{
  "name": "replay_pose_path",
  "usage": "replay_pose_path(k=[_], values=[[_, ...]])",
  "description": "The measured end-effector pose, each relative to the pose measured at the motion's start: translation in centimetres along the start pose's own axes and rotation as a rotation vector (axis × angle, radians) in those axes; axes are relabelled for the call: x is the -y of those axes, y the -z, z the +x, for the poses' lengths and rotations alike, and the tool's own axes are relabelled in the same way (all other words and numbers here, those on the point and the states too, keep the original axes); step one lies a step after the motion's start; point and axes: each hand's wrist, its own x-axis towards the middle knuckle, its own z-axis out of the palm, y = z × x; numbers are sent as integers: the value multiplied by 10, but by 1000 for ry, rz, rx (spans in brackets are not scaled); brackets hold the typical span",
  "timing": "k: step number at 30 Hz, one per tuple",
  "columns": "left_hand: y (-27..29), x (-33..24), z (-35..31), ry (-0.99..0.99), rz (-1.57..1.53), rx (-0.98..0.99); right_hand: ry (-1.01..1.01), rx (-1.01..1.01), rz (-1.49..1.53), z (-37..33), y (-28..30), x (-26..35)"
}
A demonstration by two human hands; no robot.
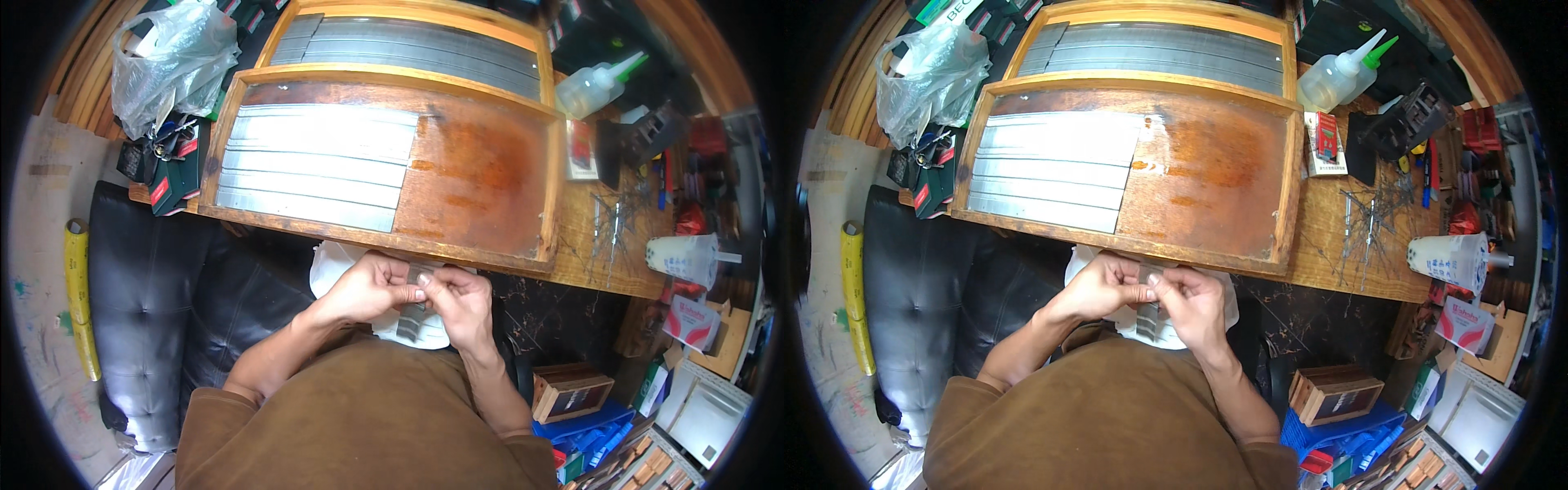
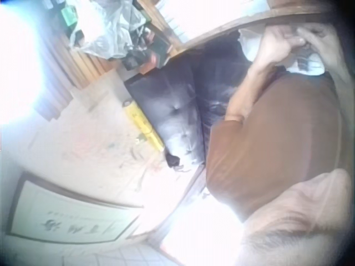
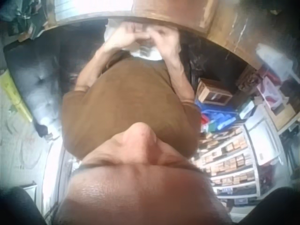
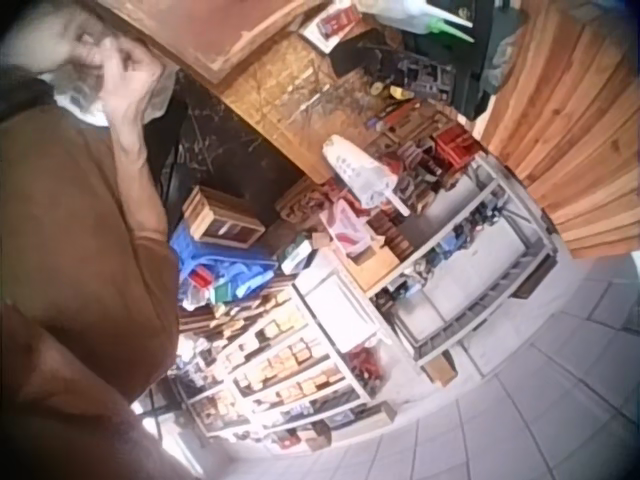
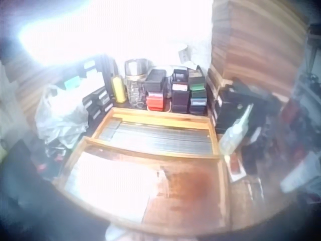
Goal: The person assembles a metal watch strap by inserting a small pin through the links and securing it. They repeatedly check the fit and alignment of the strap while handling the pin and links with both hands.
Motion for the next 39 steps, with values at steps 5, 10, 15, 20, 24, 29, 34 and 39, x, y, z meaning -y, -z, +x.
replay_pose_path(k=[5,10,15,20,24,29,34,39], values=[[-15,-15,-35,-442,522,-180,419,57,-349,-18,-9,25],[-17,2,-37,-703,535,-269,553,156,-377,-13,-10,30],[-23,10,-38,-769,535,-324,636,203,-402,-9,-8,28],[-23,7,-39,-806,539,-332,544,325,-318,-3,-5,41],[-23,7,-42,-776,524,-315,450,349,-333,-4,-2,37],[-26,12,-42,-759,488,-320,418,373,-312,0,-2,42],[-28,10,-42,-755,470,-313,546,301,-403,-6,-6,39],[-24,10,-34,-846,435,-264,687,180,-433,-14,-14,31]])
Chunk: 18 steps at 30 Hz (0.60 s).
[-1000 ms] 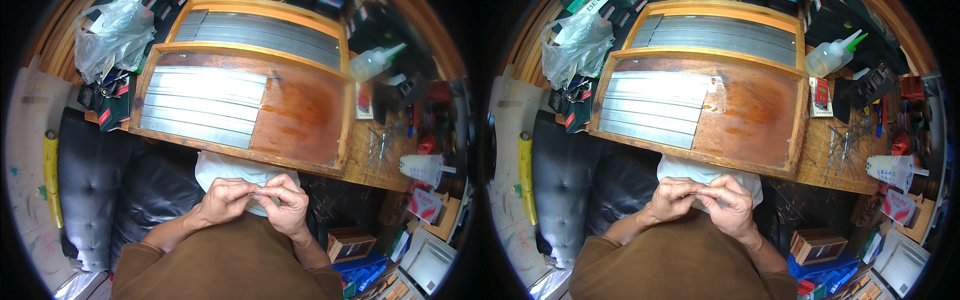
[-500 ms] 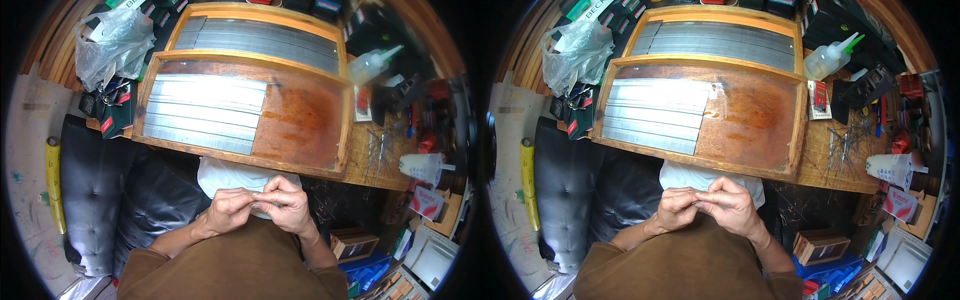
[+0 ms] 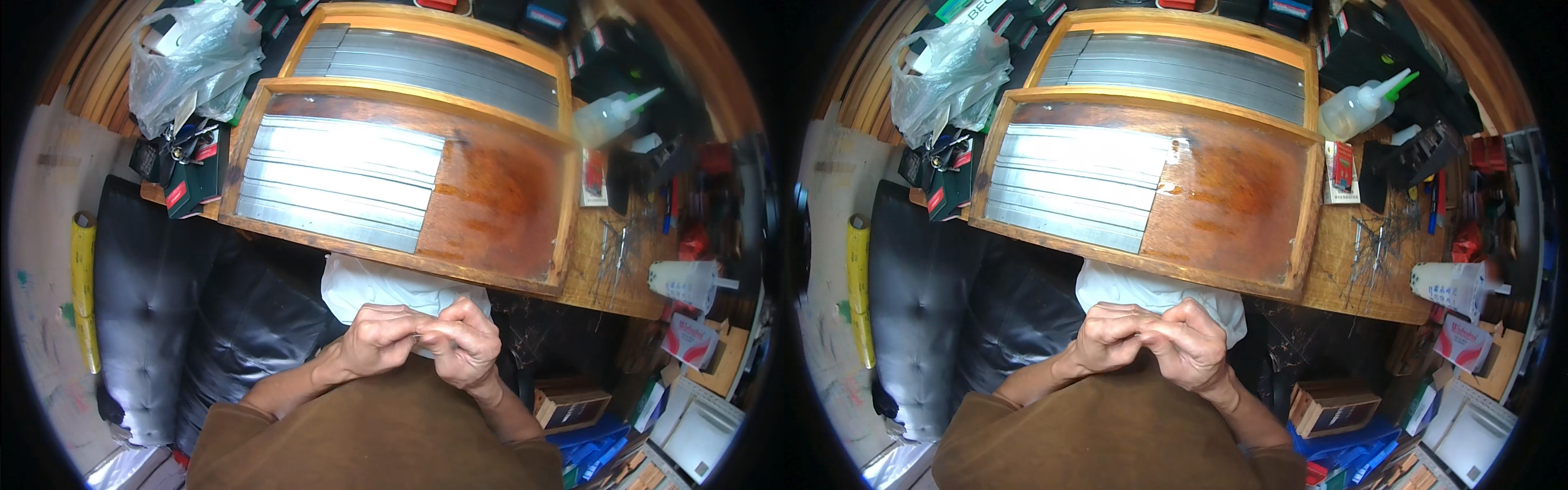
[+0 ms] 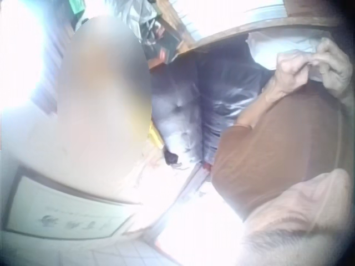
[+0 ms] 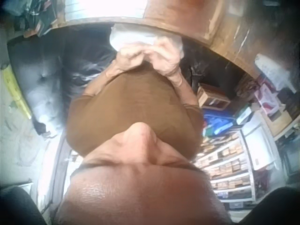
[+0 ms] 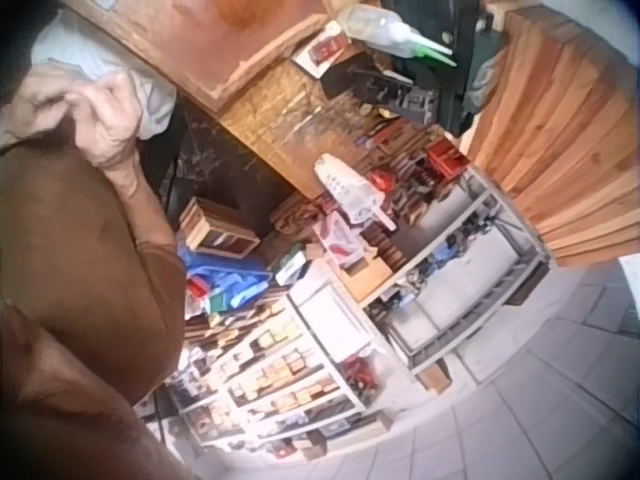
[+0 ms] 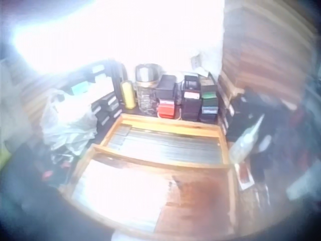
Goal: The person assembles a metal watch strap by inserting a small pin through the links and securing it. They repeatedly check the fit and alignment of the strap while handling the pin and links with both hands.
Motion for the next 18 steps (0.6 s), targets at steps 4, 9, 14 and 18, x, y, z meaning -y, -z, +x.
replay_pose_path(k=[4,9,14,18], values=[[12,4,8,53,-52,99,-36,-20,58,-1,4,1],[18,11,4,89,-44,141,-154,16,16,1,4,11],[17,9,5,90,-48,121,-187,22,25,-1,4,6],[16,10,3,86,-38,114,-151,18,21,1,3,6]])
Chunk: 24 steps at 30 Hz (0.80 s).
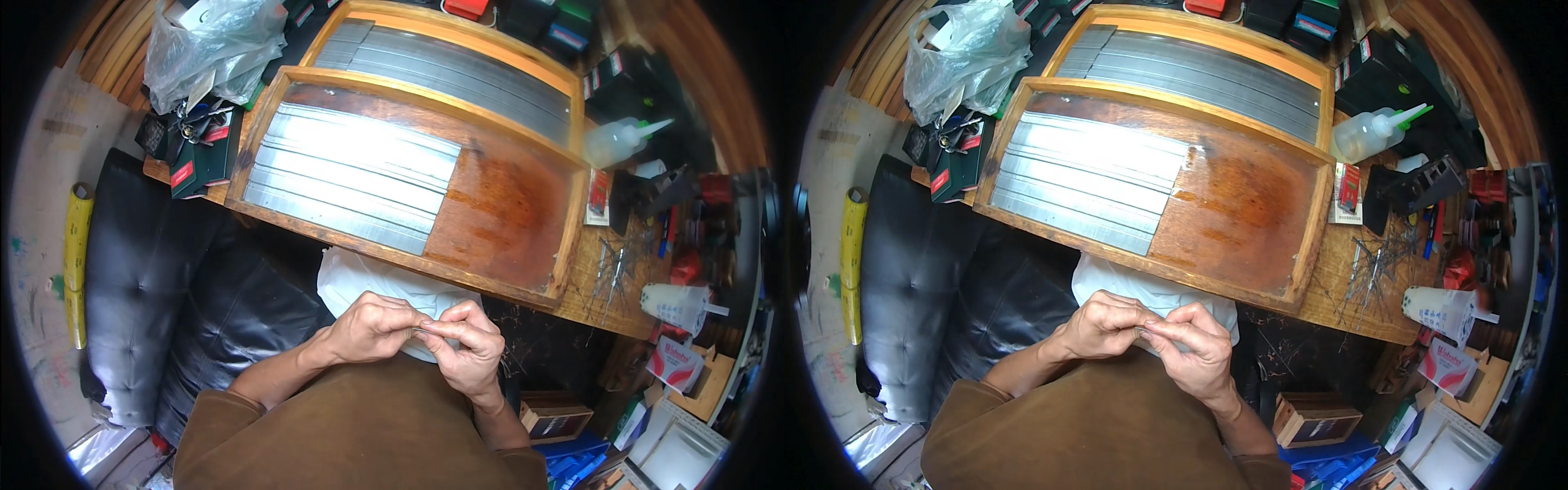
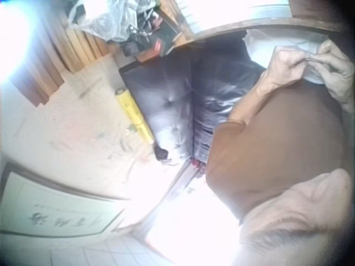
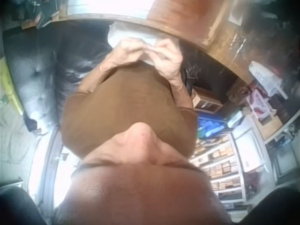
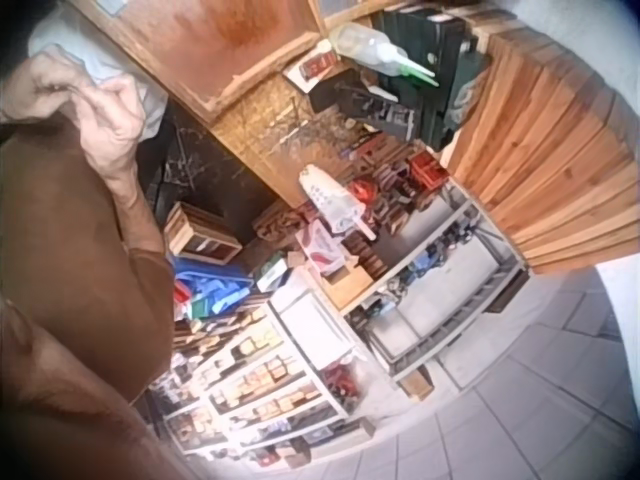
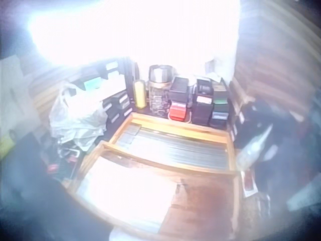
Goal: The person assembles a metal watch strap by inserting a small pin through the links and securing it. They repeatedly check the fit and alignment of the strap while handling the pin and links with both hands.
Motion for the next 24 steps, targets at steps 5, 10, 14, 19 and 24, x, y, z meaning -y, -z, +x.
replay_pose_path(k=[5,10,14,19,24], values=[[0,2,-1,-16,11,0,0,-9,6,0,-1,-1],[0,2,-2,-10,29,-1,-17,-6,10,0,-3,0],[-1,2,-2,-26,25,-17,2,-9,3,0,-3,-1],[-2,1,-2,-29,10,-19,22,-5,1,1,0,-3],[-1,0,-2,-30,-4,-20,25,0,-1,1,0,-3]])
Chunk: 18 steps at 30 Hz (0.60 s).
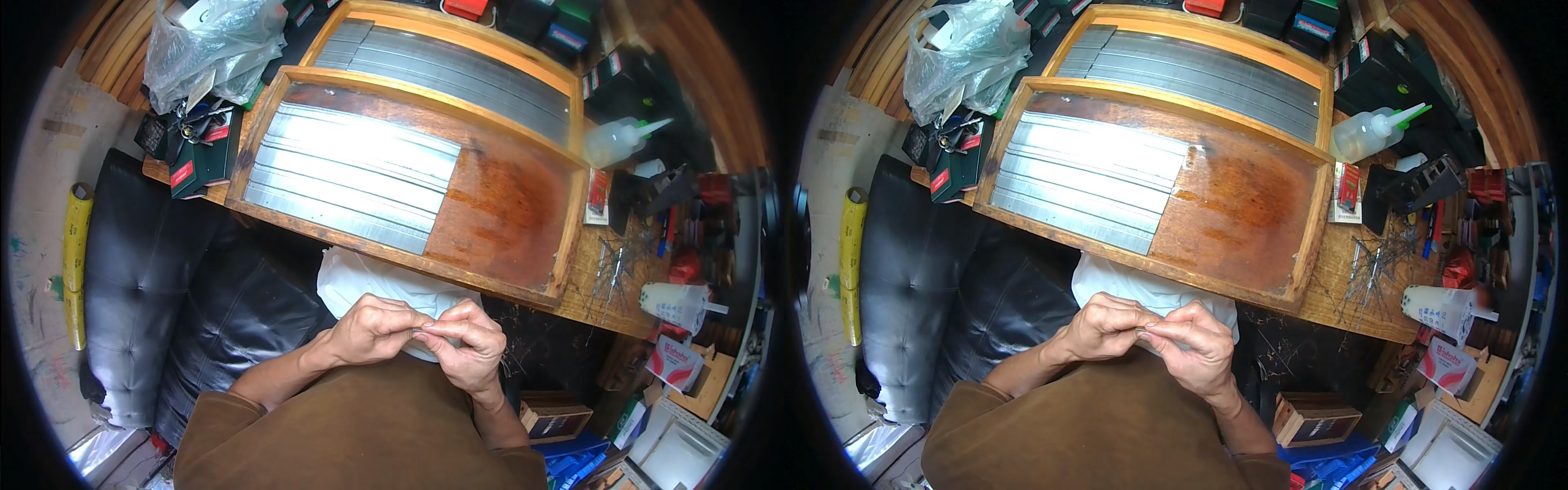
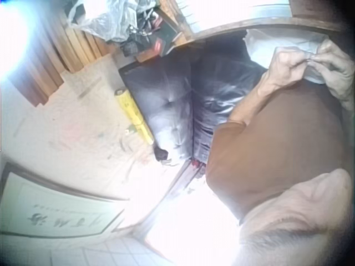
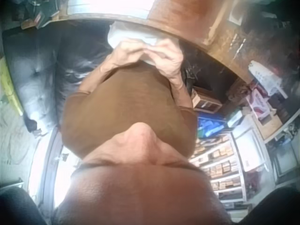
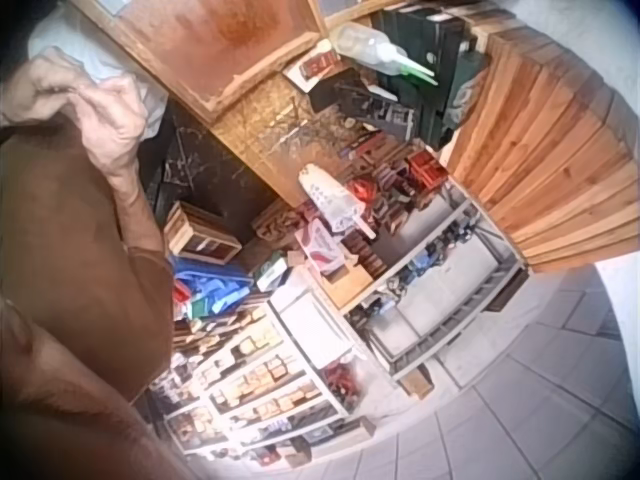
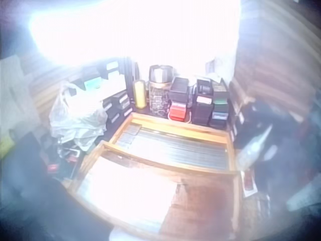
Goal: The person assembles a metal watch strap by inserting a small pin through the links and securing it. They repeatedly check the fit and alignment of the strap while handling the pin and links with both hands.
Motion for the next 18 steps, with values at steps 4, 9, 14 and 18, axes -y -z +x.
replay_pose_path(k=[4,9,14,18], values=[[0,0,0,5,-2,3,-2,-1,1,0,1,0],[-1,0,-1,0,8,-4,7,-5,-6,0,1,-1],[0,-4,2,-1,-6,-7,4,-4,-19,2,2,1],[-1,-4,2,2,-15,-18,14,3,-44,3,5,3]])
